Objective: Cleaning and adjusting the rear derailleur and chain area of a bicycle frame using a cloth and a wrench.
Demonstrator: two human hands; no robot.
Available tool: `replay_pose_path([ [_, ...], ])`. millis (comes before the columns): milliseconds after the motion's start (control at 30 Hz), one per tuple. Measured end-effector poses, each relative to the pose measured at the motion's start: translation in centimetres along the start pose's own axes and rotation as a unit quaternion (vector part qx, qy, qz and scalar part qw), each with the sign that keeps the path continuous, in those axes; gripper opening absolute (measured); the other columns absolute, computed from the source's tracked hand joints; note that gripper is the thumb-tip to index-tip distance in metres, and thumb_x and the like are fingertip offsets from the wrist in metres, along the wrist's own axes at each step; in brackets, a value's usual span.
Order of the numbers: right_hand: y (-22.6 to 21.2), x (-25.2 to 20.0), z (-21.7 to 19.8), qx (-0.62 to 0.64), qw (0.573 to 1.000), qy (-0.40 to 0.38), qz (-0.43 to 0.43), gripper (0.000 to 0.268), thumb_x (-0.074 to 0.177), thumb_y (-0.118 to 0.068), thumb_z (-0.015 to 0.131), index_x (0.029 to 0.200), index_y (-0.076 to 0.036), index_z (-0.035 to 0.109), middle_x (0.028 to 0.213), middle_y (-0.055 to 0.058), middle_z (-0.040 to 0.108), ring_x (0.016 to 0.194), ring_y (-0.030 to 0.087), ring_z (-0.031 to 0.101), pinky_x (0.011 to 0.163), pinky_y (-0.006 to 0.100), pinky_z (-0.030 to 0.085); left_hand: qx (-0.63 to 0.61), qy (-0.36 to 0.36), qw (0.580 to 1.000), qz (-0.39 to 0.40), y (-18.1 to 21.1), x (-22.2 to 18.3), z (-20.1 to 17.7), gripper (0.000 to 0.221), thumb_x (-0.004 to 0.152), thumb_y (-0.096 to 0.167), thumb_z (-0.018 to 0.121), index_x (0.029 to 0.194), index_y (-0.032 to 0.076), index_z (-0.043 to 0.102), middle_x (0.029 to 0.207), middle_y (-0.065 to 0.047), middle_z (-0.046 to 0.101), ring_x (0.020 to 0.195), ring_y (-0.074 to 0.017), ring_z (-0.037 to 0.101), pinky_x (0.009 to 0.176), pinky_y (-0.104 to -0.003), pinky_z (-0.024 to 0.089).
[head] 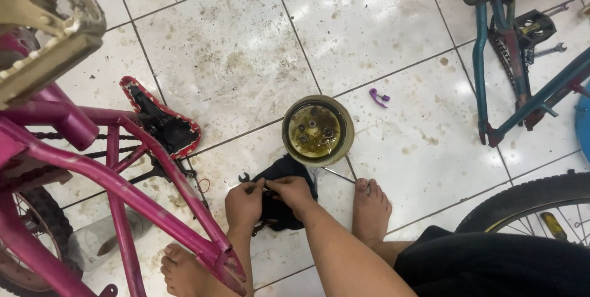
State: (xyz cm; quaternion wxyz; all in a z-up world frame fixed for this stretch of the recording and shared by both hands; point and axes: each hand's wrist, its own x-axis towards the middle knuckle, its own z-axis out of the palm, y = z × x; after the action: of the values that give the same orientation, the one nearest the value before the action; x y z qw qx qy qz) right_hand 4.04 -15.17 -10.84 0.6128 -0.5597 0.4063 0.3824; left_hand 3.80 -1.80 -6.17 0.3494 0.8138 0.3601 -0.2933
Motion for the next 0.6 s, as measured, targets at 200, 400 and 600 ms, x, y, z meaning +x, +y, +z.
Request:
replay_pose_path([
  [200,0.3,0.5,-0.1,-0.006,1.0,-0.011,-0.004,0.062,0.077,-0.035,0.092,0.12,0.006,0.072,0.129,0.025,0.066,0.127,0.035,0.062,0.1,0.037,0.06,-0.014,0.008,1.0,0.0,-0.3,0.2,0.1,0.042,0.094,0.044,0.069,0.109,0.007,0.081,0.104,-0.015,0.079,0.113,-0.0352,0.07,0.093,-0.044,0.057],
  [400,-7.1,-8.7,0.3,-0.055,0.997,-0.057,0.0,0.068,0.09,-0.026,0.07,0.138,0.019,0.053,0.151,0.038,0.044,0.144,0.049,0.039,0.12,0.049,0.043,-0.021,0.015,1.0,-0.01,-0.2,0.2,0.2,0.041,0.093,0.042,0.07,0.109,0.006,0.081,0.103,-0.016,0.079,0.111,-0.0352,0.07,0.093,-0.044,0.057],
  [600,-0.2,0.2,-0.1,-0.044,0.999,-0.025,0.002,0.046,0.088,-0.03,0.078,0.123,-0.001,0.073,0.129,0.019,0.069,0.12,0.031,0.067,0.096,0.036,0.062,-0.014,0.018,1.0,-0.015,0.2,0.0,0.2,0.043,0.094,0.043,0.07,0.112,0.005,0.08,0.104,-0.016,0.079,0.113,-0.0346,0.07,0.093,-0.044,0.057],
])
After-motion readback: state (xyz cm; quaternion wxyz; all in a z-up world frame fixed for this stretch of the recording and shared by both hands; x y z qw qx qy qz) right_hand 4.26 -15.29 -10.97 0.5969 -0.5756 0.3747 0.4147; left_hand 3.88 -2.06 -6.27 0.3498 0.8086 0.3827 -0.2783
